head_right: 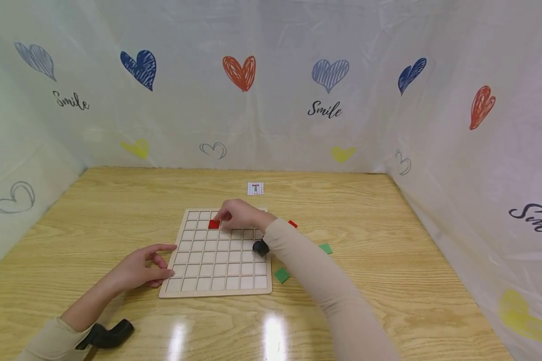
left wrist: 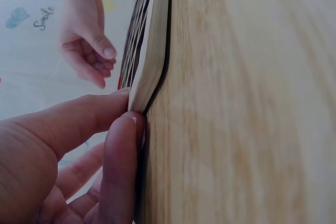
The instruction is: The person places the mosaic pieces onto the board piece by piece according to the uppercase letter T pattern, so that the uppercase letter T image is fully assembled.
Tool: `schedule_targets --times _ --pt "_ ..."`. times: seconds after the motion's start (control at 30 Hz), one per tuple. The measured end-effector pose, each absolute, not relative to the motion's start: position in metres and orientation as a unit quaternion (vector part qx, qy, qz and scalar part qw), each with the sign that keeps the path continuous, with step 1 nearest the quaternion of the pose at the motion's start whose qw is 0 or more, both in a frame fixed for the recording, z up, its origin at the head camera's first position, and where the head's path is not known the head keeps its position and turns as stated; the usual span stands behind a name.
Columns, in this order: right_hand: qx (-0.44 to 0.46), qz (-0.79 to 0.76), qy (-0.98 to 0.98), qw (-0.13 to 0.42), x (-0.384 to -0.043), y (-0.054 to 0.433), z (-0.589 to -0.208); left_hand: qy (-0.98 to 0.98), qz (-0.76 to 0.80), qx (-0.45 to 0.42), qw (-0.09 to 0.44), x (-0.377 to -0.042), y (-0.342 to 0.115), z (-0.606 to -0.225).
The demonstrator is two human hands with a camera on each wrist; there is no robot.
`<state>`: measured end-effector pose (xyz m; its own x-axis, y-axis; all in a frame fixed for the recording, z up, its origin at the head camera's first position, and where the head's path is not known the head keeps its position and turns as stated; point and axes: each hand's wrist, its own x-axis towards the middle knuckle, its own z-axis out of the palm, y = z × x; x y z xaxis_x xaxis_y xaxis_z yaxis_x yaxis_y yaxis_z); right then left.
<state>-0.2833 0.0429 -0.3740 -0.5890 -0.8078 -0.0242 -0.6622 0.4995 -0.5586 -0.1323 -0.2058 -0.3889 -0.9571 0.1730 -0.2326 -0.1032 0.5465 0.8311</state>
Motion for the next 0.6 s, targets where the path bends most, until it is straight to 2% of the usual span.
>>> schedule_targets --times 0.6 --pt "-0.465 -0.275 0.829 0.142 -0.279 0.067 -0.376 0.865 0.482 0.027 0.139 -0.131 -0.207 -0.390"
